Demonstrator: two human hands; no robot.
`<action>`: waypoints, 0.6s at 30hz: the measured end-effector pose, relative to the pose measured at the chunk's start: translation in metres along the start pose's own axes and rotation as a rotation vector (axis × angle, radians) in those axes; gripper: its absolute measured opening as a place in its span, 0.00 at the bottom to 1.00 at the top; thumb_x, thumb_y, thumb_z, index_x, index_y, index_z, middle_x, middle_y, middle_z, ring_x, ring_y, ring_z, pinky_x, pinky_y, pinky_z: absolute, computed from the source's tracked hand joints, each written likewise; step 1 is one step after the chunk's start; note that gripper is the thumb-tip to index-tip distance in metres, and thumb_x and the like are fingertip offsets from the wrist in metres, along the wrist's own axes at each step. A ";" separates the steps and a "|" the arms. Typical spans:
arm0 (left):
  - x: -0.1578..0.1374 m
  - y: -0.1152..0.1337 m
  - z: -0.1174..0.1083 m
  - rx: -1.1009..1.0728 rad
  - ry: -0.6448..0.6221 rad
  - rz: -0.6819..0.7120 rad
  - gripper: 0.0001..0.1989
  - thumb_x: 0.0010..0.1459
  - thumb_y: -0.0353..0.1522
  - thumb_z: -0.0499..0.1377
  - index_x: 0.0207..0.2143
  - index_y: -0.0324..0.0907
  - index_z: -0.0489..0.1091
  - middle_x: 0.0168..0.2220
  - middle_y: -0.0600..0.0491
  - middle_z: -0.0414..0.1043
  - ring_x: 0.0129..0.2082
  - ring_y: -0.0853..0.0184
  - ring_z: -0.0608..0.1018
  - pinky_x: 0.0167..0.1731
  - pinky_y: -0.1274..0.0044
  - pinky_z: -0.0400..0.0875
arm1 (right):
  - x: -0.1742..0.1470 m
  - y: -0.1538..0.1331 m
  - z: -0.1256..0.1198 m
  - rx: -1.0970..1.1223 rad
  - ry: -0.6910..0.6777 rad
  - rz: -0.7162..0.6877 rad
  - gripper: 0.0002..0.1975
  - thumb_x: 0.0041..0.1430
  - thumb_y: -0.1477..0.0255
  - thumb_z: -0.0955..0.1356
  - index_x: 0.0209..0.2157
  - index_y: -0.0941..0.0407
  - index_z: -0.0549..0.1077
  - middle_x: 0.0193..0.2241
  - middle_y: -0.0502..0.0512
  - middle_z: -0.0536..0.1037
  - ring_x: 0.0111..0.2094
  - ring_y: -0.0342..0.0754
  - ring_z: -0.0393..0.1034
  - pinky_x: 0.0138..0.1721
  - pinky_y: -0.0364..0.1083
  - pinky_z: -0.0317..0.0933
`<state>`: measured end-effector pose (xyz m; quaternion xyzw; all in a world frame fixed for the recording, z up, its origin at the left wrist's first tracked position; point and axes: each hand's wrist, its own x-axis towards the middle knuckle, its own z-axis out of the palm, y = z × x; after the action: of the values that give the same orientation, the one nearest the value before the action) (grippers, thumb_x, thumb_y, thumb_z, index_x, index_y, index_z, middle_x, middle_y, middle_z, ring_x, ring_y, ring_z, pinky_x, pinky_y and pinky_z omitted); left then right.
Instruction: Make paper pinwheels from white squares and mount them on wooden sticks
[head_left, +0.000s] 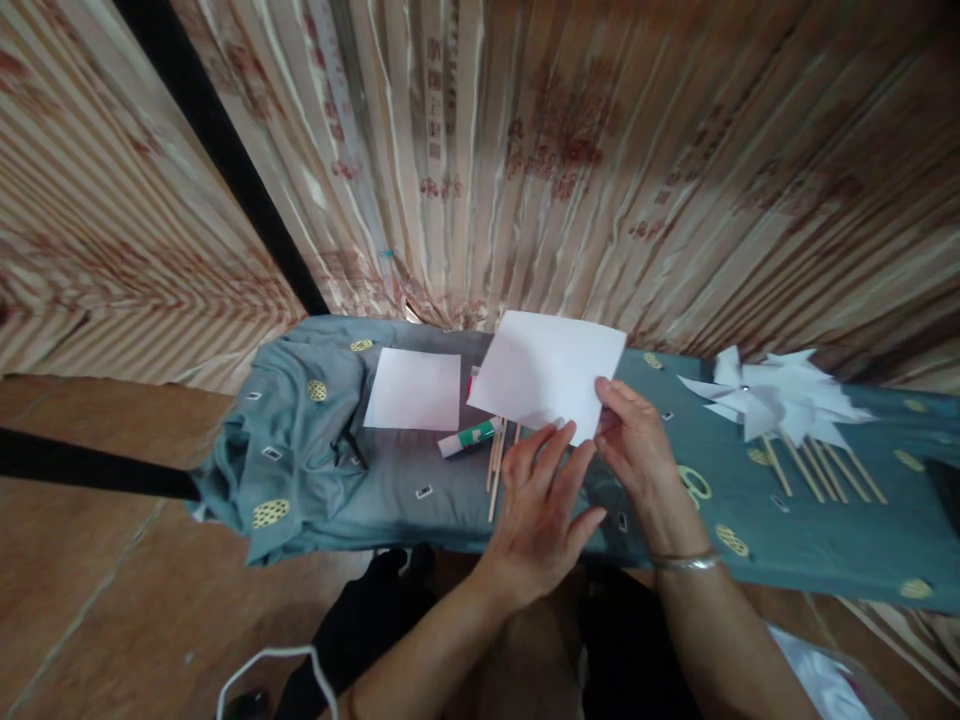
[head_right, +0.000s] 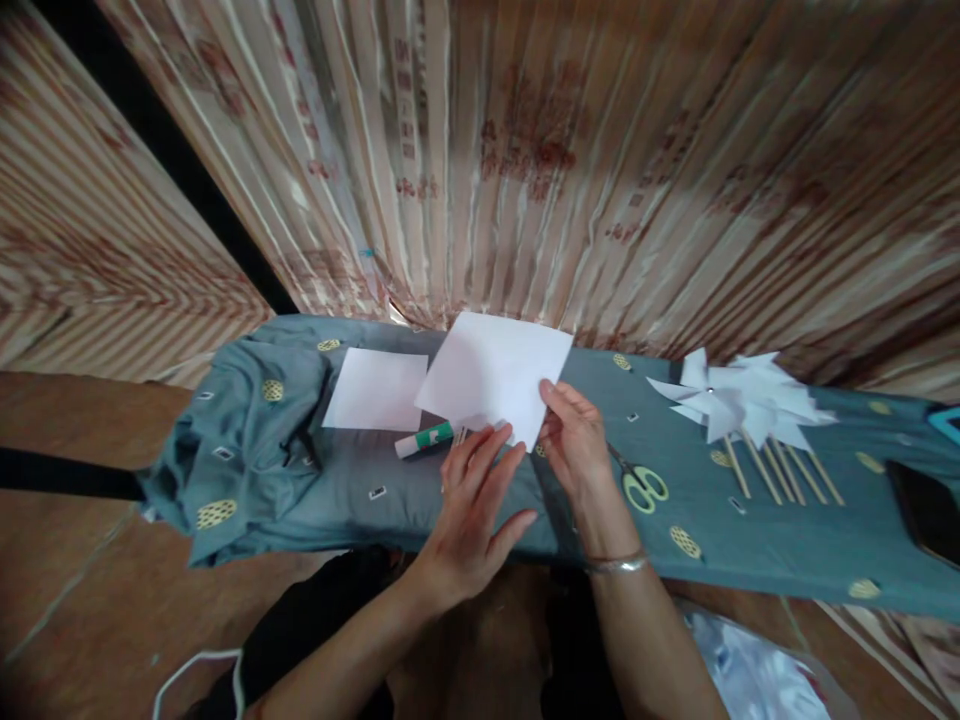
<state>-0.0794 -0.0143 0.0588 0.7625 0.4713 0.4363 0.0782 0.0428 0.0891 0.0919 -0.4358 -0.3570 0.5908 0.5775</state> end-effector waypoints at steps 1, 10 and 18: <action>0.000 0.001 0.002 0.005 -0.002 0.009 0.27 0.64 0.39 0.52 0.62 0.38 0.54 0.62 0.40 0.59 0.63 0.53 0.58 0.60 0.59 0.55 | -0.003 -0.006 -0.013 -0.034 0.040 -0.058 0.18 0.36 0.63 0.79 0.28 0.56 0.76 0.20 0.44 0.76 0.19 0.41 0.67 0.25 0.43 0.64; -0.003 -0.005 0.016 0.104 -0.041 0.025 0.32 0.63 0.36 0.55 0.65 0.37 0.47 0.64 0.36 0.56 0.65 0.52 0.57 0.60 0.59 0.55 | -0.056 -0.011 -0.091 -1.074 -0.012 -0.826 0.08 0.60 0.73 0.69 0.40 0.53 0.78 0.40 0.54 0.82 0.43 0.48 0.75 0.48 0.49 0.67; -0.010 -0.031 0.024 0.244 -0.231 0.031 0.32 0.56 0.28 0.59 0.63 0.42 0.55 0.65 0.39 0.57 0.65 0.48 0.58 0.58 0.55 0.56 | -0.077 0.034 -0.132 -1.365 -0.337 -0.942 0.14 0.63 0.78 0.65 0.48 0.57 0.76 0.45 0.62 0.80 0.49 0.52 0.72 0.50 0.52 0.71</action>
<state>-0.0835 0.0016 0.0217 0.8186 0.4969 0.2863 0.0319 0.1491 -0.0009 0.0199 -0.4009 -0.8611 0.0001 0.3126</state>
